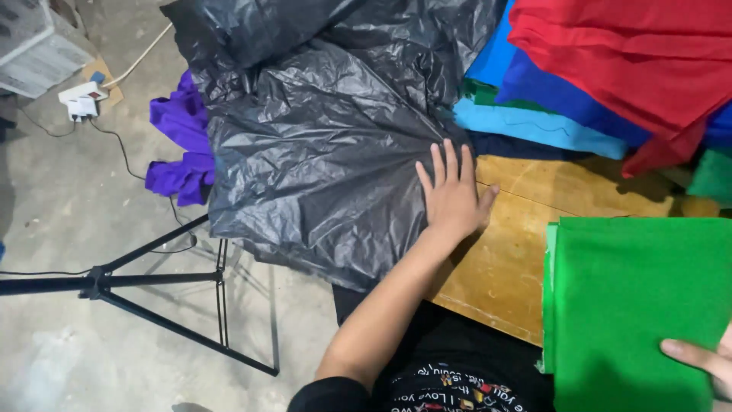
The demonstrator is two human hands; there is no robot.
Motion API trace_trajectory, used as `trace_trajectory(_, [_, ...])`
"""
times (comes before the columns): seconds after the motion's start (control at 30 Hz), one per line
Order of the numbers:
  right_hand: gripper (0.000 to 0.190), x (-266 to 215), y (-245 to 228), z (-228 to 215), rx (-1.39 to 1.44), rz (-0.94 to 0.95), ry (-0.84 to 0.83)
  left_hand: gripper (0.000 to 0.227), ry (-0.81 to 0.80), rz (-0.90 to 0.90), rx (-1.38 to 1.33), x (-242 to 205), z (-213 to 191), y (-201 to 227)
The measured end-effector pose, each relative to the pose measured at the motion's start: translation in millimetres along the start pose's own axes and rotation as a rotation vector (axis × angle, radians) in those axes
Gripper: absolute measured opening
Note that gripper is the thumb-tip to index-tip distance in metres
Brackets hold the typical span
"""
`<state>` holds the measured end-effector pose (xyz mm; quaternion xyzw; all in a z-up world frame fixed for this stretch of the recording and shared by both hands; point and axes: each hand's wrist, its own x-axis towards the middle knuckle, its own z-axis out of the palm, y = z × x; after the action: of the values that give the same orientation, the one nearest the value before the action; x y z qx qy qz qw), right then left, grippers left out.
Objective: The person folds a piece of green fabric on a wooden table, smoothing it out and folding it into a compact rectangle. They then unfold a black plastic bag and place the folded green fabric inside it.
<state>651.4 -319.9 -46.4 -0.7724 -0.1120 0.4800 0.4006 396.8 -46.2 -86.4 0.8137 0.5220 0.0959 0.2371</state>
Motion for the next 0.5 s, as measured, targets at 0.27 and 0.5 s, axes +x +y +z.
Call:
trace_trajectory(0.27, [0.071, -26, -30, 11, 0.037, -0.021, -0.045, 0.09, 0.085, -0.018, -0.455, 30, 33, 21])
trace_trajectory(0.5, [0.077, 43, 14, -23, 0.105, -0.144, -0.066, 0.055, 0.175, 0.275, 0.039, -68, -21, -71])
